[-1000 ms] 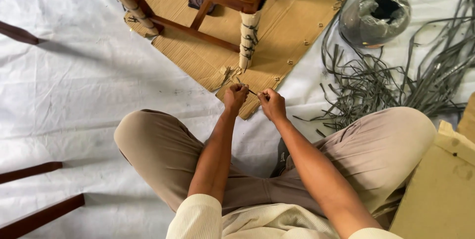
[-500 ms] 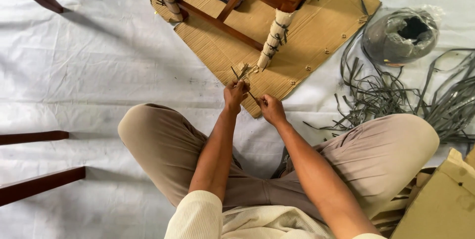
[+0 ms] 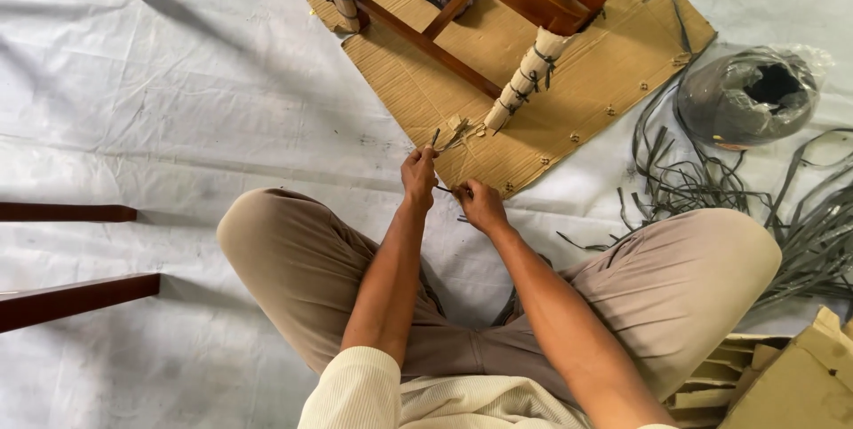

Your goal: Wrapping decorative or protective strips around the frame of a wooden chair.

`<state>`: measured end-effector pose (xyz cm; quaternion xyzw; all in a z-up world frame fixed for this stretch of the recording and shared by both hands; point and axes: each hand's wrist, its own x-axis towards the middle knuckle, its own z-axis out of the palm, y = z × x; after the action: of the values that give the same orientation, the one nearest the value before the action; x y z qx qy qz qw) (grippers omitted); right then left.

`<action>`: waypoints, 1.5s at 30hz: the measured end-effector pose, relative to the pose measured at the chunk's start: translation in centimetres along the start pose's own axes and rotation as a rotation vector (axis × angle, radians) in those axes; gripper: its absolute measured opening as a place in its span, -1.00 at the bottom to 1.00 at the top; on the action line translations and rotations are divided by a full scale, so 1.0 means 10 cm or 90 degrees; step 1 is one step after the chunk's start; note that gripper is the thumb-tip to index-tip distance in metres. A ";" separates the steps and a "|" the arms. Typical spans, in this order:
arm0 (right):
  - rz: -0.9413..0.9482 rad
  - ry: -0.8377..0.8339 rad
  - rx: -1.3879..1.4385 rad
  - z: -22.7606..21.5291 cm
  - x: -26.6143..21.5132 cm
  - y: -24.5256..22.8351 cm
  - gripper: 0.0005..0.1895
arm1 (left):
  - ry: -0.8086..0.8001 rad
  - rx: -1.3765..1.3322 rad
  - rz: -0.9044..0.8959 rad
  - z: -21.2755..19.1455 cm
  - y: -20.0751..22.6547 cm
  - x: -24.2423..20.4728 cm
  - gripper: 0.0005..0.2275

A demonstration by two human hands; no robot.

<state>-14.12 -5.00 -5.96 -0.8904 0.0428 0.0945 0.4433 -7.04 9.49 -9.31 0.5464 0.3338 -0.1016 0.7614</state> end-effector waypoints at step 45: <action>0.088 -0.091 -0.220 0.00 -0.07 -0.13 -0.75 | 0.109 0.310 0.125 0.18 -0.04 -0.91 -0.67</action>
<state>-14.58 -4.21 -4.79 -0.9391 0.0553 0.1939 0.2783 -13.48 5.83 -3.68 0.7496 0.3079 -0.0580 0.5831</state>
